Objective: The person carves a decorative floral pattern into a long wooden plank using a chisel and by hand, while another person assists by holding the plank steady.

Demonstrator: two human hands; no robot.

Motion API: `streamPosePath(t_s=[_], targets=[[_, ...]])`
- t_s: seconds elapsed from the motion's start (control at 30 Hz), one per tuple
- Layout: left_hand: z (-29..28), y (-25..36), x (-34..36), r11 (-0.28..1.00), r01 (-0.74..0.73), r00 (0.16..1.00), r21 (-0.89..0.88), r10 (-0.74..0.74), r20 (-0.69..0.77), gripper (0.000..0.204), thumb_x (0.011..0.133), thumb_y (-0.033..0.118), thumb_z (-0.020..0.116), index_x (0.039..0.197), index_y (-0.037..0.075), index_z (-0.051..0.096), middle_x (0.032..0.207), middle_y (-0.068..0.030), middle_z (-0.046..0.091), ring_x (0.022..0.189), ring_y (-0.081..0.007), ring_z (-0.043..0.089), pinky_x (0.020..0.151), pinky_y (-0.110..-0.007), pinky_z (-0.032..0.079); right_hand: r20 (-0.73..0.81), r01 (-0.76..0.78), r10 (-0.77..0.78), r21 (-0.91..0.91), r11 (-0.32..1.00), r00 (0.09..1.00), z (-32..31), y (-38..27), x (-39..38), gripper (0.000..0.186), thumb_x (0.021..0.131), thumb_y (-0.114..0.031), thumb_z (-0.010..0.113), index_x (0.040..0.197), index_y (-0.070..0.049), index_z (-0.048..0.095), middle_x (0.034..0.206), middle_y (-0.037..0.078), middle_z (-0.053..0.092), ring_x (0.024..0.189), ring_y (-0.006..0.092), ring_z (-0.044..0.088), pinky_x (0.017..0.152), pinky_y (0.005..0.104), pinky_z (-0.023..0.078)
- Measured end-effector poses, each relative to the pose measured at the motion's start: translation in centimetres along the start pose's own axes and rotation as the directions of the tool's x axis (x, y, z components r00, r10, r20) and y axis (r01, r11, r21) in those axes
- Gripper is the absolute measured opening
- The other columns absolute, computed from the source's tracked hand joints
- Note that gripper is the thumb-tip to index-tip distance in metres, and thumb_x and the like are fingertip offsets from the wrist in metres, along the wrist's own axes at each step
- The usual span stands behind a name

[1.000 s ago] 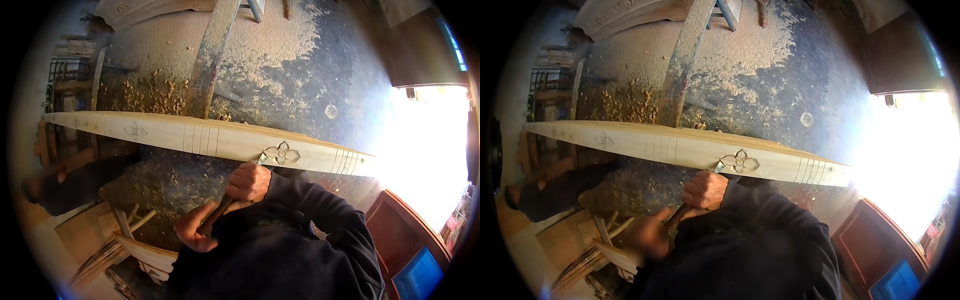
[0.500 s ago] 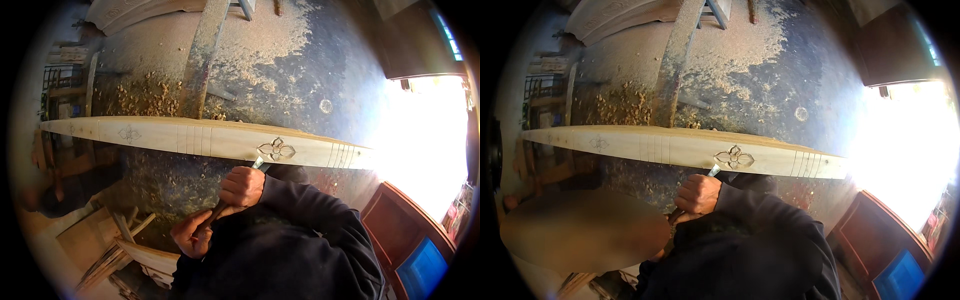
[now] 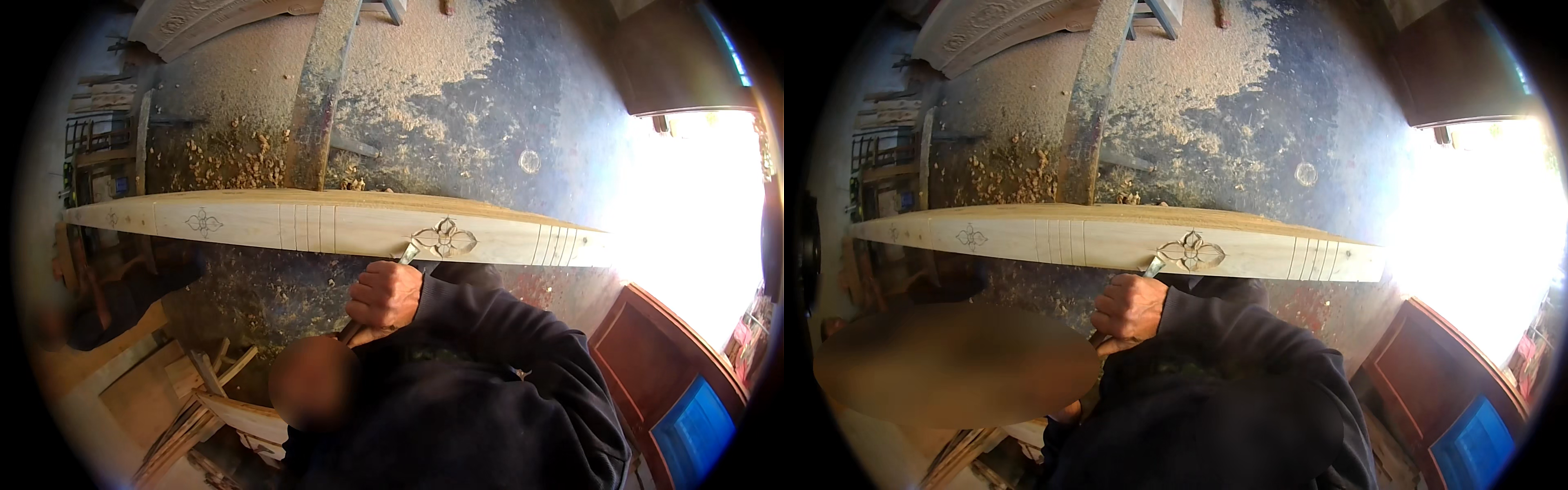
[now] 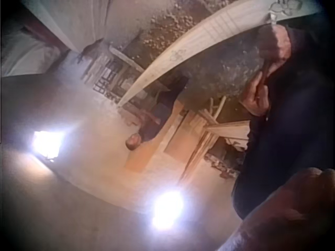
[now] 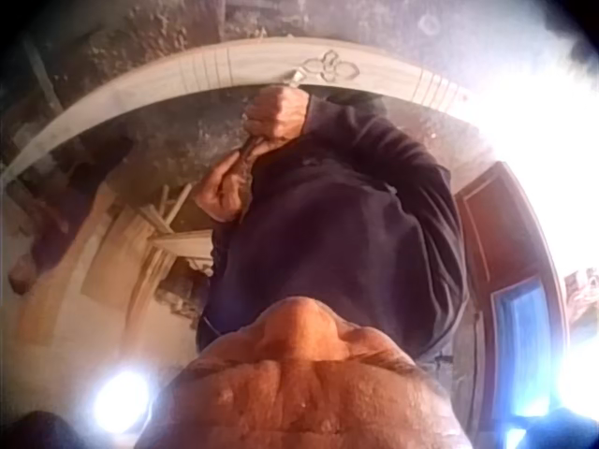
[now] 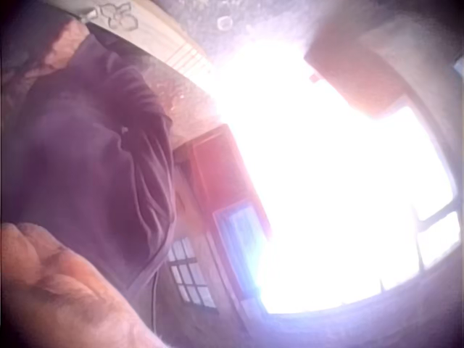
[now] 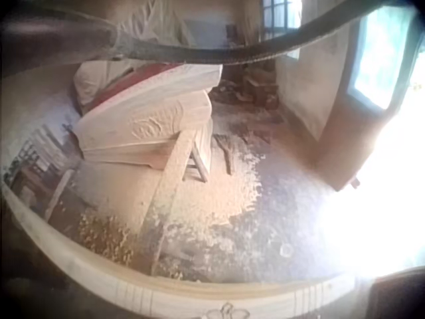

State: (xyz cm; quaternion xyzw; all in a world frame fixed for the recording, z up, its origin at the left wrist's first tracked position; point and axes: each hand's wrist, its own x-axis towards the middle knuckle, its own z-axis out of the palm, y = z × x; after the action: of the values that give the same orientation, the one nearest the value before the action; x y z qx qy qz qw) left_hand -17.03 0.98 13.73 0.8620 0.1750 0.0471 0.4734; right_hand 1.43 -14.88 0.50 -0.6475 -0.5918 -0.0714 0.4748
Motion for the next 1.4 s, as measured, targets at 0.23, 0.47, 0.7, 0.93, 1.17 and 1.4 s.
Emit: streamPosePath(t_s=[0.23,0.47,0.7,0.93,1.17,1.4], targets=[[-0.4,-1.4,-0.6,0.990,-0.026,1.000,0.137,0.027,-0.007,0.034,0.116,0.033,0.066,0.131,0.007,0.083,0.098,-0.0073,0.080,0.083,-0.0151,0.073,0.071,-0.031,0.057,-0.014,-0.002,0.002,0.021,1.000,1.000,0.2,0.1,0.3,0.064,0.094,-0.069,0.079,0.075,-0.013,0.055,0.073,0.003,0.051,0.063,0.0211,0.059,0.057,0.0383,0.044],[-0.9,-8.1,-5.1,0.829,0.055,0.991,0.556,-0.115,0.072,0.022,0.112,0.023,0.067,0.124,0.007,0.077,0.106,-0.0055,0.075,0.101,-0.0205,0.075,0.083,-0.034,0.060,0.014,-0.028,0.028,0.015,1.000,1.000,-0.1,0.0,0.6,0.064,0.094,-0.069,0.080,0.075,-0.013,0.054,0.073,0.002,0.051,0.062,0.0209,0.059,0.057,0.0382,0.045],[-0.7,-3.2,-2.1,0.946,0.116,0.985,0.303,-0.149,0.090,0.021,0.111,0.018,0.066,0.123,0.005,0.077,0.113,-0.0067,0.077,0.102,-0.0219,0.076,0.089,-0.033,0.061,0.025,-0.025,0.024,0.022,0.999,0.999,0.1,0.2,0.5,0.064,0.096,-0.069,0.080,0.075,-0.014,0.054,0.073,0.002,0.051,0.063,0.0206,0.059,0.057,0.0385,0.045],[0.3,-1.9,-1.1,0.974,0.151,0.988,0.170,-0.152,-0.004,0.015,0.105,0.007,0.068,0.107,-0.002,0.080,0.097,-0.0130,0.077,0.091,-0.0280,0.076,0.081,-0.039,0.061,0.032,-0.033,0.033,0.019,0.999,0.999,0.3,0.0,0.5,0.063,0.096,-0.067,0.080,0.075,-0.014,0.054,0.073,0.002,0.051,0.063,0.0208,0.059,0.057,0.0387,0.045],[-0.5,-5.7,-2.7,0.998,0.032,0.977,0.061,-0.018,-0.211,0.030,0.109,0.019,0.068,0.129,-0.002,0.073,0.113,-0.0087,0.077,0.103,-0.0229,0.075,0.089,-0.037,0.063,0.072,-0.057,0.059,-0.026,0.998,0.996,0.2,0.1,0.0,0.065,0.097,-0.072,0.076,0.077,-0.013,0.056,0.075,0.002,0.054,0.066,0.0229,0.062,0.062,0.0396,0.047],[4.8,-3.3,1.6,0.981,-0.158,0.807,-0.116,0.061,-0.588,0.071,0.121,0.055,0.038,0.123,-0.009,0.068,0.107,-0.0223,0.082,0.096,-0.0332,0.080,0.089,-0.040,0.067,0.060,-0.097,0.094,0.048,0.994,0.994,0.3,0.0,0.5,0.061,0.095,-0.068,0.081,0.078,-0.013,0.059,0.075,0.004,0.057,0.067,0.0244,0.064,0.061,0.0417,0.049]])
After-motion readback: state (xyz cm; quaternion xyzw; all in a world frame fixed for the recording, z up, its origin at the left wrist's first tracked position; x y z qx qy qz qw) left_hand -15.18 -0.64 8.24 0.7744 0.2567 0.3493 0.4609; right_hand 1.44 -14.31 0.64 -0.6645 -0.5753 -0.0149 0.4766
